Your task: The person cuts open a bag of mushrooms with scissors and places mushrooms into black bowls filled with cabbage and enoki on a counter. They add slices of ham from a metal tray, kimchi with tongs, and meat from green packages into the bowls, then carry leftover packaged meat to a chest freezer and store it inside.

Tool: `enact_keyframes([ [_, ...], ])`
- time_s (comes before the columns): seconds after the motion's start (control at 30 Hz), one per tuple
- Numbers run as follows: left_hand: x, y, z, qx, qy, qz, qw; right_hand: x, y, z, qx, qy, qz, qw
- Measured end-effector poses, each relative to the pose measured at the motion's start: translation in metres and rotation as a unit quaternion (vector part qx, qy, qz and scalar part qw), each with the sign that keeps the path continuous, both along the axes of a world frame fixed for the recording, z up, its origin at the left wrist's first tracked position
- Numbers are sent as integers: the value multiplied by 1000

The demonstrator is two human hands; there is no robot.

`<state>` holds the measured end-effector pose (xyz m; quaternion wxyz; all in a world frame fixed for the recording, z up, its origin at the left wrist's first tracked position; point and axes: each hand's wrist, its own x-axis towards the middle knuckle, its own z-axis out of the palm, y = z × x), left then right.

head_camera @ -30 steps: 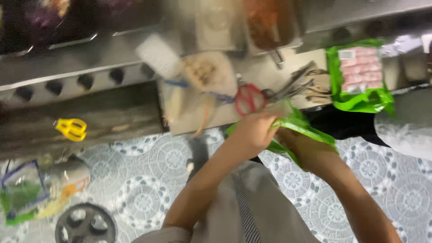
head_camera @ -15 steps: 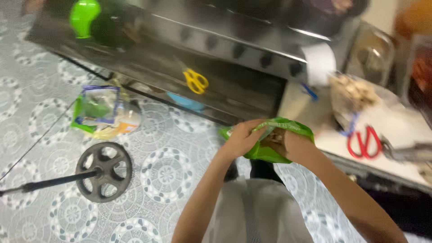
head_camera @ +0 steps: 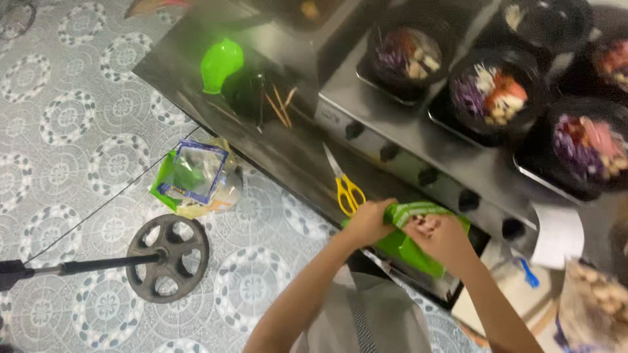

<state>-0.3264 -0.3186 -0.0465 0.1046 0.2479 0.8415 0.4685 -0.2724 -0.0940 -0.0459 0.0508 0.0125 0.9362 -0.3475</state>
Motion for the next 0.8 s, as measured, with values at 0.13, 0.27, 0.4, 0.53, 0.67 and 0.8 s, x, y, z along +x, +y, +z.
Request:
enact_keyframes([
  [0.13, -40, -17, -5, 54, -35, 5, 998, -49, -29, 46, -38, -2, 12, 999],
  [0.27, -68, -52, 12, 97, -53, -49, 993, -75, -70, 82, -6, -40, 16, 999],
  [0.4, -78, -111, 24, 171, -181, -57, 967, -90, -122, 111, 2, -134, 48, 990],
  [0.53, -99, -189, 15, 196, -173, -86, 961, -100, -176, 140, -15, -79, 110, 991],
  [0.67, -117, -282, 5, 264, -285, -18, 921, -123, -218, 155, -135, 6, -109, 985],
  [0.8, -137, -346, -7, 269, -179, 46, 945, -229, -307, 74, -132, 88, -96, 983],
])
